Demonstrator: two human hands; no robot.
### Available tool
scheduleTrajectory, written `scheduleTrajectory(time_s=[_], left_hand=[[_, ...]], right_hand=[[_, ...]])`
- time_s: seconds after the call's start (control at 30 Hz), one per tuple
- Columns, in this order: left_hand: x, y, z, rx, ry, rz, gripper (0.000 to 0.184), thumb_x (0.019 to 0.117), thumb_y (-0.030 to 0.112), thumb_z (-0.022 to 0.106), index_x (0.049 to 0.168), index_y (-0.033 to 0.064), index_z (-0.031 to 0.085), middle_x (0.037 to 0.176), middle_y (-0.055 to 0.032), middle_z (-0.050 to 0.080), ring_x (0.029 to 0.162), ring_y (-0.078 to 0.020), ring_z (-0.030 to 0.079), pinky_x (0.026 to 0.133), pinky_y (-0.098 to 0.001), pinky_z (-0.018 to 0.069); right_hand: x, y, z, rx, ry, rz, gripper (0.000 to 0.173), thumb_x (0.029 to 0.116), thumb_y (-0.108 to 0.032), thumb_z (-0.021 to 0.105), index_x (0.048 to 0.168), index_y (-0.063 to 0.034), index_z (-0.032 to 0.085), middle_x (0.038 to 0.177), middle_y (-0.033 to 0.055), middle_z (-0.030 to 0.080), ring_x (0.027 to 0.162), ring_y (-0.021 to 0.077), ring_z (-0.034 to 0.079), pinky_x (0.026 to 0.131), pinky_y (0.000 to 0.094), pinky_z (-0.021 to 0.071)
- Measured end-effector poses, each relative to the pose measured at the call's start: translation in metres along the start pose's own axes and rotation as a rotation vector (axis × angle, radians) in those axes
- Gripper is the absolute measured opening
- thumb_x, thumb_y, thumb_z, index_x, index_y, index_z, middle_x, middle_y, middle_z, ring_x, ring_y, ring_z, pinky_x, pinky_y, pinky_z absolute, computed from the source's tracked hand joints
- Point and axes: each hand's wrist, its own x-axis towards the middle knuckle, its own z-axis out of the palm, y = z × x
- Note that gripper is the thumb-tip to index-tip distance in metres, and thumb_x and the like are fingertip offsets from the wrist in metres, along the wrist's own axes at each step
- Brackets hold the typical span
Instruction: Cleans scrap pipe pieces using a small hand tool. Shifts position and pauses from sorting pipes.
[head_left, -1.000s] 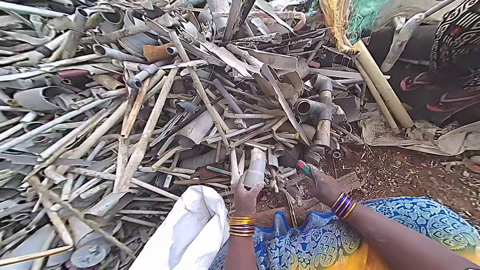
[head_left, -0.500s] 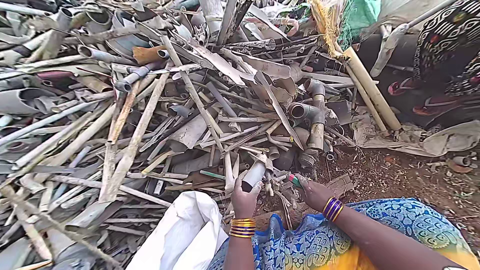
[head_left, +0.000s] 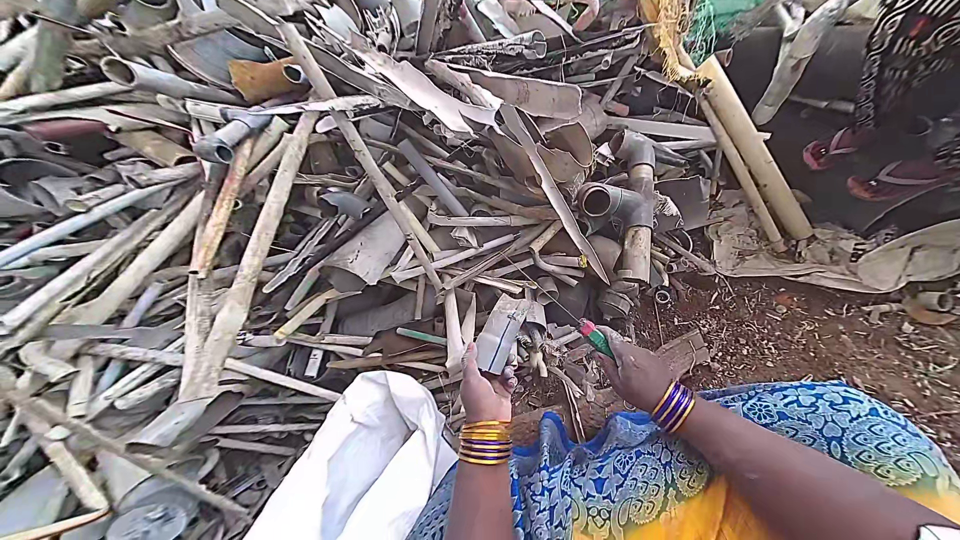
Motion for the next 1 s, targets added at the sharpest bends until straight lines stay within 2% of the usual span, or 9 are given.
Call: scheduleTrajectory(time_s=[0.03, 0.1, 0.17, 0.23, 0.53, 0.67, 0.8, 0.93, 1.0], left_hand=[[0.001, -0.001, 0.000, 0.001, -0.007, -0.009, 0.047, 0.1112, 0.048, 0.030, 0.108, 0.0095, 0.056, 0.067, -0.0057, 0.063, 0.041, -0.0079, 0.051, 0.034, -0.0195, 0.0368], [0.002, -0.002, -0.001, 0.013, -0.023, -0.031, 0.050, 0.1108, 0.051, 0.027, 0.104, 0.0105, 0.055, 0.063, -0.0045, 0.059, 0.038, -0.0071, 0.046, 0.033, -0.0194, 0.0344], [0.003, -0.003, -0.002, 0.016, -0.049, -0.075, 0.054, 0.1099, 0.055, 0.024, 0.100, 0.0109, 0.054, 0.060, -0.0038, 0.056, 0.037, -0.0069, 0.043, 0.032, -0.0195, 0.0329], [0.002, -0.006, 0.000, 0.017, -0.070, -0.119, 0.055, 0.1094, 0.056, 0.024, 0.099, 0.0112, 0.054, 0.059, -0.0036, 0.055, 0.036, -0.0072, 0.042, 0.032, -0.0198, 0.0322], [-0.002, -0.018, 0.008, 0.159, -0.053, -0.180, 0.057, 0.1091, 0.058, 0.025, 0.093, 0.0100, 0.051, 0.054, -0.0026, 0.048, 0.033, -0.0070, 0.036, 0.030, -0.0205, 0.0276], [-0.001, -0.016, 0.006, 0.169, -0.055, -0.177, 0.057, 0.1087, 0.059, 0.024, 0.093, 0.0106, 0.051, 0.054, -0.0020, 0.047, 0.033, -0.0069, 0.035, 0.030, -0.0208, 0.0273], [-0.001, -0.020, 0.006, 0.189, -0.048, -0.196, 0.057, 0.1083, 0.060, 0.024, 0.093, 0.0110, 0.049, 0.054, -0.0013, 0.045, 0.034, -0.0068, 0.034, 0.030, -0.0205, 0.0269], [-0.003, -0.019, 0.006, 0.171, -0.038, -0.201, 0.056, 0.1078, 0.061, 0.025, 0.095, 0.0116, 0.049, 0.053, -0.0010, 0.045, 0.033, -0.0066, 0.035, 0.030, -0.0204, 0.0272], [-0.005, -0.018, 0.005, 0.188, -0.045, -0.204, 0.057, 0.1079, 0.061, 0.024, 0.094, 0.0113, 0.049, 0.053, -0.0008, 0.045, 0.034, -0.0065, 0.035, 0.031, -0.0206, 0.0274]], right_hand=[[-0.004, 0.002, 0.006, 0.028, 0.067, -0.148, 0.050, 0.1047, -0.024, 0.050, 0.145, 0.0051, 0.052, 0.101, 0.0275, 0.073, 0.092, 0.0465, 0.073, 0.079, 0.0605, 0.0568], [-0.007, 0.004, 0.008, 0.235, -0.008, -0.227, 0.048, 0.1058, -0.026, 0.047, 0.139, 0.0070, 0.054, 0.098, 0.0222, 0.071, 0.086, 0.0352, 0.072, 0.079, 0.0504, 0.0574], [-0.004, 0.006, 0.010, 0.574, -0.144, -0.120, 0.040, 0.1070, -0.030, 0.038, 0.129, 0.0005, 0.052, 0.078, 0.0033, 0.056, 0.061, 0.0104, 0.056, 0.060, 0.0269, 0.0509], [-0.003, 0.010, 0.012, 0.805, -0.261, -0.040, 0.031, 0.1069, -0.034, 0.038, 0.116, -0.0069, 0.051, 0.067, -0.0060, 0.046, 0.050, 0.0026, 0.046, 0.049, 0.0201, 0.0429], [-0.005, 0.005, 0.019, 0.637, -0.311, 0.045, 0.036, 0.1087, -0.033, 0.037, 0.122, -0.0029, 0.051, 0.072, 0.0003, 0.046, 0.055, 0.0102, 0.047, 0.056, 0.0294, 0.0460], [0.000, 0.005, 0.020, 0.734, -0.105, 0.063, 0.034, 0.1084, -0.032, 0.035, 0.121, -0.0038, 0.050, 0.069, -0.0040, 0.044, 0.051, 0.0060, 0.044, 0.051, 0.0249, 0.0433], [-0.005, 0.002, 0.020, 0.531, -0.390, 0.002, 0.040, 0.1101, -0.030, 0.038, 0.128, 0.0021, 0.052, 0.086, 0.0111, 0.056, 0.070, 0.0200, 0.056, 0.070, 0.0392, 0.0499], [-0.005, 0.002, 0.024, 0.627, -0.124, 0.015, 0.041, 0.1084, -0.031, 0.035, 0.127, 0.0009, 0.051, 0.077, 0.0022, 0.051, 0.060, 0.0112, 0.050, 0.059, 0.0312, 0.0473], [-0.005, 0.003, 0.022, 0.578, -0.174, 0.019, 0.039, 0.1094, -0.030, 0.036, 0.128, 0.0013, 0.050, 0.080, 0.0048, 0.052, 0.064, 0.0141, 0.053, 0.064, 0.0336, 0.0490]])
